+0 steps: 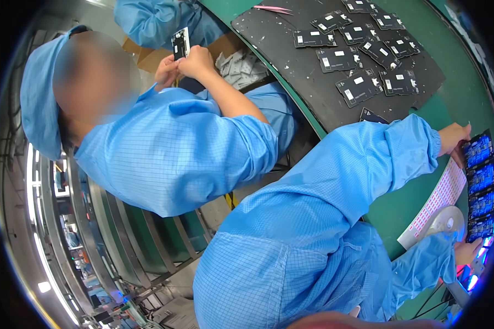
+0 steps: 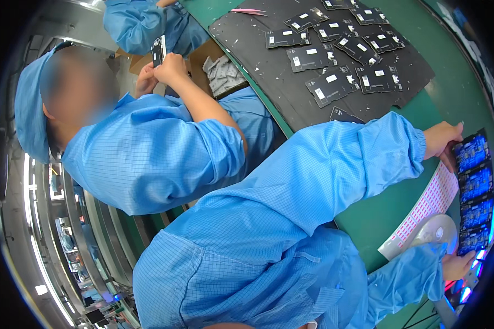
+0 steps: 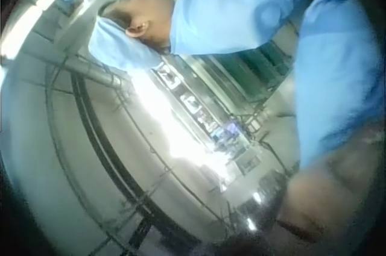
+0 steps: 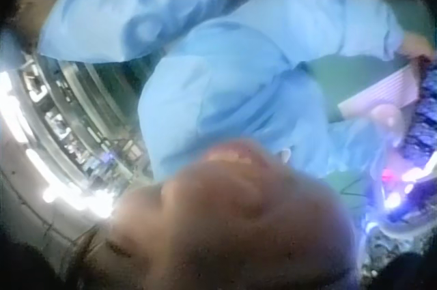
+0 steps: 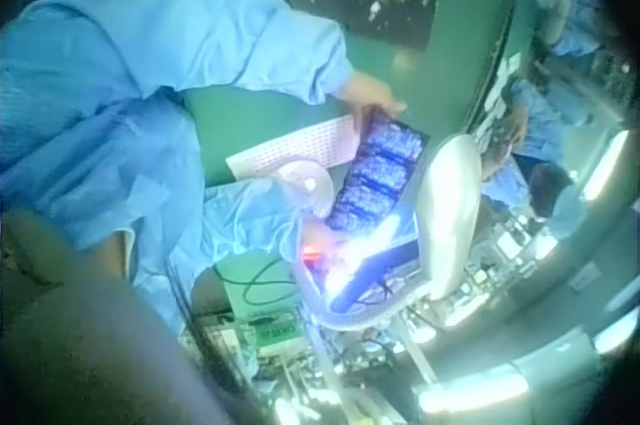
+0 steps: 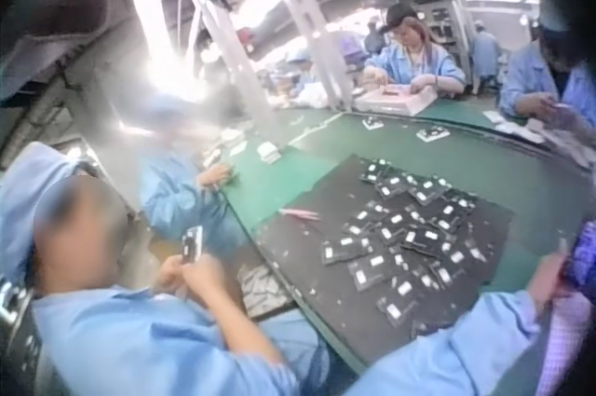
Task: Inspecting and processing printed circuit boards at an assembly station.
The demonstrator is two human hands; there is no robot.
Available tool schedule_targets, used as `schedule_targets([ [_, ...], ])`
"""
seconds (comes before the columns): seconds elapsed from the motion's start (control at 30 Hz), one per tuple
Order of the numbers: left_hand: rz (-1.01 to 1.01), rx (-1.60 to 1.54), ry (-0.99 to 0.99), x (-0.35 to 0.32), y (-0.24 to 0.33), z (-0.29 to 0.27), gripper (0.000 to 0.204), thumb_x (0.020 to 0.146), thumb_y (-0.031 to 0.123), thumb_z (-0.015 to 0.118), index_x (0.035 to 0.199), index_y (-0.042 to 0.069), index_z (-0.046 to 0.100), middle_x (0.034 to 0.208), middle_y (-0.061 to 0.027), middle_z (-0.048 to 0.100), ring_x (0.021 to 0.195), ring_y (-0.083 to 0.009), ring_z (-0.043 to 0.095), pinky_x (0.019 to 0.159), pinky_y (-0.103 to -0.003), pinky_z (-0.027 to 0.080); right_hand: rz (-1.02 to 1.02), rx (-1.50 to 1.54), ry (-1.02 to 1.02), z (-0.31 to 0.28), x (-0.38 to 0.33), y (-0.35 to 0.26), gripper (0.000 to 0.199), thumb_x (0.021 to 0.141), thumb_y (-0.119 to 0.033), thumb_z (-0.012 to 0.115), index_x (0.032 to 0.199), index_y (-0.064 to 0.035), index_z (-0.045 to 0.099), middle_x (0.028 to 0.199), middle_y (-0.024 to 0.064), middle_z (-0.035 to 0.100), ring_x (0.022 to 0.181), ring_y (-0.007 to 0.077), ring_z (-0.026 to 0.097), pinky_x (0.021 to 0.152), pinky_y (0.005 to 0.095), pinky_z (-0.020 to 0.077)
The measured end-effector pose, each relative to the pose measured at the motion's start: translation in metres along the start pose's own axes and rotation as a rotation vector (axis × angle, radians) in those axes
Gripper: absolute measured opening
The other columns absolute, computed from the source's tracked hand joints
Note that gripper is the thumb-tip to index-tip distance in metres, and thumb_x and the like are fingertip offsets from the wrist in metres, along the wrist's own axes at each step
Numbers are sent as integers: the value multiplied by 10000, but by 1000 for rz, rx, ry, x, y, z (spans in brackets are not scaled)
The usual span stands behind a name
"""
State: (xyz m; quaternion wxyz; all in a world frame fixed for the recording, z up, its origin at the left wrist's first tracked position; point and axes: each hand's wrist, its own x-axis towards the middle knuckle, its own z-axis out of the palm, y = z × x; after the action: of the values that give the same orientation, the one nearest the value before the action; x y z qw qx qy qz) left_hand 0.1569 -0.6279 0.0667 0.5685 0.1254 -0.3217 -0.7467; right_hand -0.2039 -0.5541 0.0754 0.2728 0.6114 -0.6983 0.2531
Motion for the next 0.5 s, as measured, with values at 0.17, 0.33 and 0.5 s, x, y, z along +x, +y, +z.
schedule_targets([
  [0.17,-193,-66,-45,-3,-7,-4,416,944,295,335,1087,-65,487,1029,-207,564,835,-381,593,566,-487,558,-6,-16,18,-14,5,-42,365,858,-177,490,1197,-43,496,1214,181,497,1082,300,506,912,323,401],
  [0.33,-258,-131,-82,6,-9,-11,409,940,331,326,1061,-13,514,974,-178,590,794,-366,601,551,-530,531,426,752,51,-33,11,-99,406,867,-170,466,1232,4,430,1221,211,479,1119,314,479,949,364,377],
  [0.5,-182,-115,13,8,-17,-2,414,922,373,383,1110,22,498,1042,-171,564,834,-337,593,555,-483,538,563,1331,115,-24,11,-55,491,878,-175,439,1272,84,303,1220,273,447,1168,348,434,991,431,341],
])
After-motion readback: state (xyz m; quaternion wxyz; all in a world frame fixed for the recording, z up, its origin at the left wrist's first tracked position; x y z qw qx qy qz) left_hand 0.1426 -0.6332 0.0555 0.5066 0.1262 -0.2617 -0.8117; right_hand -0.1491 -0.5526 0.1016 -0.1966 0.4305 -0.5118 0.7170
